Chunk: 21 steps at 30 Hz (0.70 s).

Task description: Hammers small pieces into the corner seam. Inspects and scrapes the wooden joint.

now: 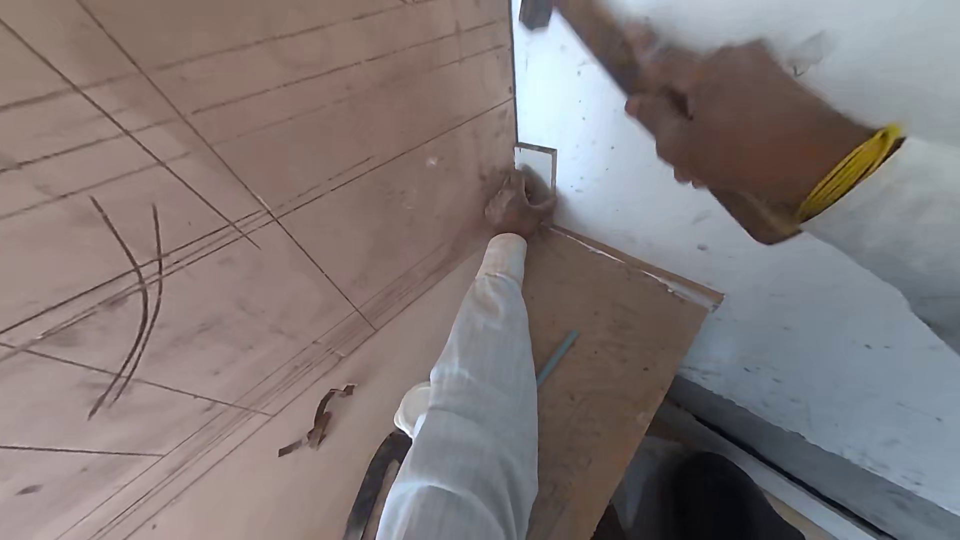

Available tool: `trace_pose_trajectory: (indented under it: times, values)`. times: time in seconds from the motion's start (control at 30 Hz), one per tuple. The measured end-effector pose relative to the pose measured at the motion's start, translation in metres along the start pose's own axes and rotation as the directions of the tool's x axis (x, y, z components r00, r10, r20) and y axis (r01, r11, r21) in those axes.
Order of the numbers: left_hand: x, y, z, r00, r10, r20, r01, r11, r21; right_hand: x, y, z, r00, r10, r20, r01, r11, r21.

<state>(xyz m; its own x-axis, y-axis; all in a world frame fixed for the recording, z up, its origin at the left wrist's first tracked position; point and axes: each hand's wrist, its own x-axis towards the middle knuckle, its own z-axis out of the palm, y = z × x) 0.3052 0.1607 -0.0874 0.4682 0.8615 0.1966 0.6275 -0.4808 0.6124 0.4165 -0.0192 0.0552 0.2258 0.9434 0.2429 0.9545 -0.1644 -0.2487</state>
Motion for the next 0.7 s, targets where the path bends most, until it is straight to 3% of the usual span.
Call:
trace_pose_trajectory:
  times: [0.1, 0.17, 0.37, 0.53, 0.6, 0.7]
  values:
    - [0.0, 0.001, 0.001, 1.0, -0.001, 0.008, 0.001, 1.0, 0.001, -0.003, -0.002, 0.011, 0.958, 0.071, 0.278, -0.05, 0.996, -0.079]
    - [-0.001, -0.001, 0.003, 1.0, 0.002, 0.002, -0.002, 1.0, -0.014, 0.0, -0.006, -0.001, 0.936, 0.099, 0.337, -0.089, 0.995, -0.044]
    - [-0.002, 0.0, 0.002, 1.0, 0.027, 0.012, -0.026, 0.999, -0.018, -0.006, 0.004, -0.003, 1.0, 0.002, -0.002, -0.002, 1.0, -0.029]
    - [-0.002, 0.002, 0.003, 1.0, 0.023, 0.01, -0.023, 1.0, 0.001, -0.005, 0.004, 0.006, 0.949, 0.086, 0.302, -0.061, 0.994, -0.09]
    - [0.0, 0.001, -0.001, 0.999, 0.022, 0.037, -0.022, 1.0, -0.001, -0.014, 0.008, 0.007, 0.952, 0.115, 0.282, -0.118, 0.993, -0.008]
    - [0.004, -0.001, -0.013, 0.997, 0.019, 0.074, -0.015, 0.999, -0.045, -0.061, 0.03, 0.02, 0.986, 0.079, 0.145, -0.092, 0.992, 0.082]
